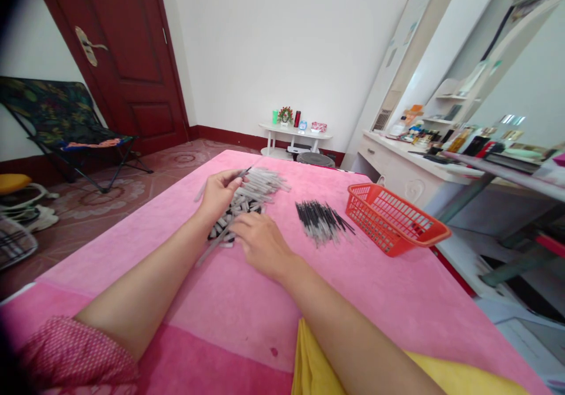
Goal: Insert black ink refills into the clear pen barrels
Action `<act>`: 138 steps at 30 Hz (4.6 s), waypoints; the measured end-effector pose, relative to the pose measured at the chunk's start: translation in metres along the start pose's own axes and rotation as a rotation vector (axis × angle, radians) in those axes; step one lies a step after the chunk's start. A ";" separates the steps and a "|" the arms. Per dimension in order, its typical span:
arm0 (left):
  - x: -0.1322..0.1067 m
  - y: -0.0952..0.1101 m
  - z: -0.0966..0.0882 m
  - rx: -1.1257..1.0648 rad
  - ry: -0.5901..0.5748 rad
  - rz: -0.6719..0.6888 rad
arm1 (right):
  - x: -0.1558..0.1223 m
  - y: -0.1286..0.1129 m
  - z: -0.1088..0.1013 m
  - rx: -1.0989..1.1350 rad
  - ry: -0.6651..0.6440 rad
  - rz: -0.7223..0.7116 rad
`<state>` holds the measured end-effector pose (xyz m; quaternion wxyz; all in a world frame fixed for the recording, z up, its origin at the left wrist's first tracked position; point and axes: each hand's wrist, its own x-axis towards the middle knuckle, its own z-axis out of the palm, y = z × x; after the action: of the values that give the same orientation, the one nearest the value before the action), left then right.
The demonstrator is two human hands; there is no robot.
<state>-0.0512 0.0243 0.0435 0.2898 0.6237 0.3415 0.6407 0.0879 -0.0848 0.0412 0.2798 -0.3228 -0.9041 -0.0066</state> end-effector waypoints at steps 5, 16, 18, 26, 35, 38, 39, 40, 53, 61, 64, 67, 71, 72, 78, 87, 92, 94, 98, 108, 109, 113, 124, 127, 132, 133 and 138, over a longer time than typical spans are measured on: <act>0.009 0.002 -0.012 -0.270 0.196 -0.117 | 0.003 -0.020 0.022 -0.021 -0.208 -0.196; 0.004 0.003 0.003 -0.301 0.237 -0.157 | 0.006 -0.026 0.030 -0.163 -0.166 -0.357; 0.001 0.006 0.013 -0.255 0.196 -0.139 | 0.006 -0.026 0.029 -0.185 -0.142 -0.392; 0.004 0.016 0.012 -0.111 0.000 0.010 | -0.004 -0.004 0.013 -0.181 -0.010 -0.229; -0.024 0.002 -0.017 0.087 0.090 0.020 | -0.019 0.061 0.004 -0.225 0.030 0.190; -0.029 0.007 -0.014 0.159 0.076 0.110 | -0.008 0.063 0.006 -0.272 0.026 0.223; -0.030 0.008 -0.013 0.180 0.065 0.136 | -0.003 0.062 0.006 -0.286 0.056 0.240; -0.032 0.010 -0.012 0.198 0.052 0.157 | 0.002 0.061 0.007 -0.294 0.103 0.264; -0.045 0.005 -0.005 0.291 -0.065 0.228 | 0.006 0.024 0.030 0.059 -0.075 0.277; -0.049 0.000 -0.001 0.375 -0.131 0.234 | 0.001 0.026 0.031 0.038 -0.084 0.253; -0.050 0.002 -0.001 0.410 -0.170 0.249 | 0.000 0.025 0.033 -0.014 -0.088 0.202; -0.052 0.003 0.000 0.443 -0.200 0.265 | -0.001 0.026 0.034 -0.090 -0.102 0.136; -0.053 0.003 0.002 0.460 -0.195 0.282 | -0.002 0.026 0.035 -0.146 -0.104 0.076; -0.052 0.004 0.002 0.465 -0.188 0.286 | -0.003 0.026 0.035 -0.146 -0.101 0.069; -0.045 0.009 -0.003 0.563 -0.183 0.326 | -0.006 0.027 0.023 -0.002 -0.012 0.118; -0.045 0.009 -0.006 0.725 -0.335 0.414 | -0.013 0.057 0.017 1.087 0.576 0.753; -0.049 0.011 -0.004 0.738 -0.405 0.439 | -0.013 0.054 0.013 1.415 0.631 0.856; -0.049 0.011 -0.004 0.747 -0.412 0.439 | -0.012 0.054 0.011 1.458 0.642 0.880; -0.050 0.010 -0.003 0.739 -0.412 0.452 | -0.012 0.055 0.010 1.502 0.650 0.925; -0.051 0.010 -0.004 0.732 -0.411 0.467 | -0.014 0.062 0.011 1.654 0.690 0.958; -0.051 0.010 -0.004 0.731 -0.410 0.468 | -0.014 0.061 0.012 1.635 0.683 0.940; -0.051 0.010 -0.004 0.730 -0.410 0.467 | -0.015 0.060 0.014 1.424 0.610 0.853; -0.051 0.010 -0.004 0.748 -0.426 0.459 | -0.015 0.060 0.018 1.000 0.534 0.710; -0.051 0.011 -0.003 0.751 -0.433 0.465 | -0.015 0.061 0.019 1.009 0.526 0.706; -0.052 0.011 -0.003 0.785 -0.460 0.489 | -0.014 0.060 0.017 0.970 0.554 0.697; -0.052 0.010 -0.004 0.791 -0.465 0.493 | -0.014 0.060 0.017 0.962 0.555 0.695; -0.052 0.009 -0.004 0.807 -0.468 0.493 | -0.013 0.057 0.016 0.913 0.545 0.678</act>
<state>-0.0518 -0.0227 0.0196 -0.0641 0.8739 0.3300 0.3510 0.1220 -0.0439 0.0115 0.5963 -0.4261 -0.5594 0.3872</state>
